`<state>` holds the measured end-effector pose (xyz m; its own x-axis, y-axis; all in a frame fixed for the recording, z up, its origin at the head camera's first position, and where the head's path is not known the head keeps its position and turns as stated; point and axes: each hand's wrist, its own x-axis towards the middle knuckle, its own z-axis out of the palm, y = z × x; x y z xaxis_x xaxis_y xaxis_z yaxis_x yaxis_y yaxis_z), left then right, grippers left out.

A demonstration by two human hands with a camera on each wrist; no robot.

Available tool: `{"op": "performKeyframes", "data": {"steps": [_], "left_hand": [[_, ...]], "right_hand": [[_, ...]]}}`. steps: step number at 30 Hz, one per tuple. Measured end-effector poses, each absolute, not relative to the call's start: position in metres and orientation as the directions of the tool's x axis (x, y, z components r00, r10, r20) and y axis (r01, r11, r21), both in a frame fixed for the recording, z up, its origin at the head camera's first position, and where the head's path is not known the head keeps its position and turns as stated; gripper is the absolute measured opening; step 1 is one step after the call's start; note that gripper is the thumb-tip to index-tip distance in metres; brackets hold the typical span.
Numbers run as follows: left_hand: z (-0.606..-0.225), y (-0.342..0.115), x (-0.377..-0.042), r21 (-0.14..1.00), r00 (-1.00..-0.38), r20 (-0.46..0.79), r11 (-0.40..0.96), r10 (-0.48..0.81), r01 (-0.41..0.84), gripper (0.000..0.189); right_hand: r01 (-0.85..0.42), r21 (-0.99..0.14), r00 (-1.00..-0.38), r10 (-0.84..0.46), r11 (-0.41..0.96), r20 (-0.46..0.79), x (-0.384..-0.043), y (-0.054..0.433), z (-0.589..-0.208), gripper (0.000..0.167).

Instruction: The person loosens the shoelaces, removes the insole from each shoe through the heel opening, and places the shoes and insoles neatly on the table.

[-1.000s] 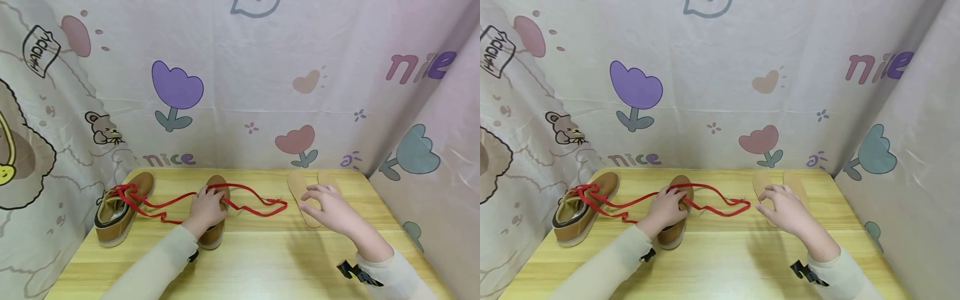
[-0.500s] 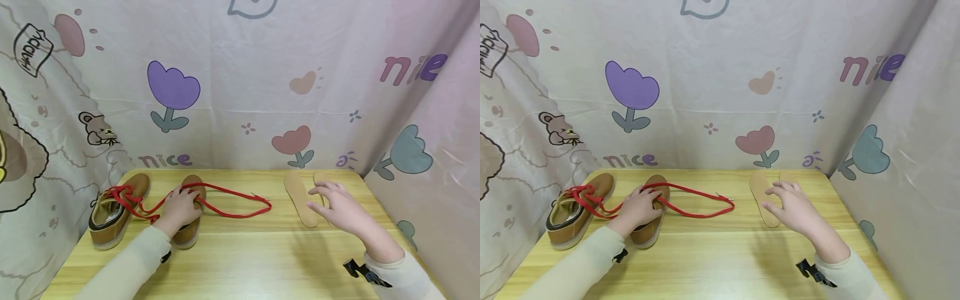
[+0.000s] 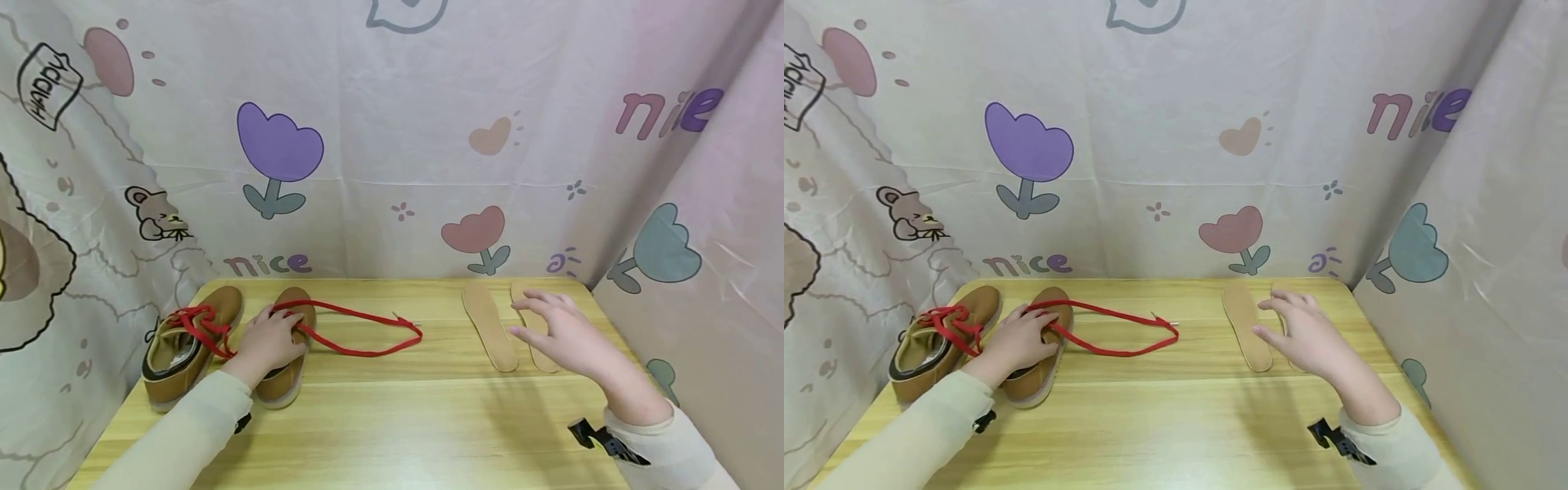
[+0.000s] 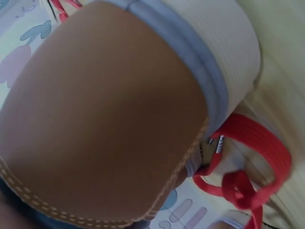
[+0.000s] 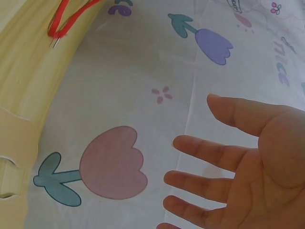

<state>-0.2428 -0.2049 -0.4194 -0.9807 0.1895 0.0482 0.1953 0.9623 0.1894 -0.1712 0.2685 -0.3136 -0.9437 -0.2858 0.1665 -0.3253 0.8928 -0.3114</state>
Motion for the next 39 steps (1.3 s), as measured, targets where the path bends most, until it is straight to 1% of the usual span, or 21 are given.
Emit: {"op": "performKeyframes", "data": {"steps": [8,16,31,39], "left_hand": [[-0.42,-0.228,-0.242,0.194,-0.983,0.048,0.964,0.178,0.184,0.064],[-0.419,-0.242,-0.242,0.198,-0.983,0.051,0.963,0.178,0.185,0.064],[-0.423,-0.26,-0.246,0.169,-0.966,0.09,0.952,0.242,0.254,0.065],[-0.422,-0.265,-0.248,0.205,-0.952,0.101,0.93,0.29,0.305,0.069]], "right_hand": [[-0.308,-0.311,-0.95,-0.274,0.899,0.147,-0.174,0.276,-0.312,0.058],[-0.29,-0.3,-0.956,-0.258,0.909,0.142,-0.175,0.283,-0.31,0.062],[-0.285,-0.323,-0.957,-0.248,0.903,0.153,-0.179,0.298,-0.318,0.064],[-0.279,-0.348,-0.959,-0.238,0.895,0.156,-0.182,0.306,-0.32,0.065]]}}
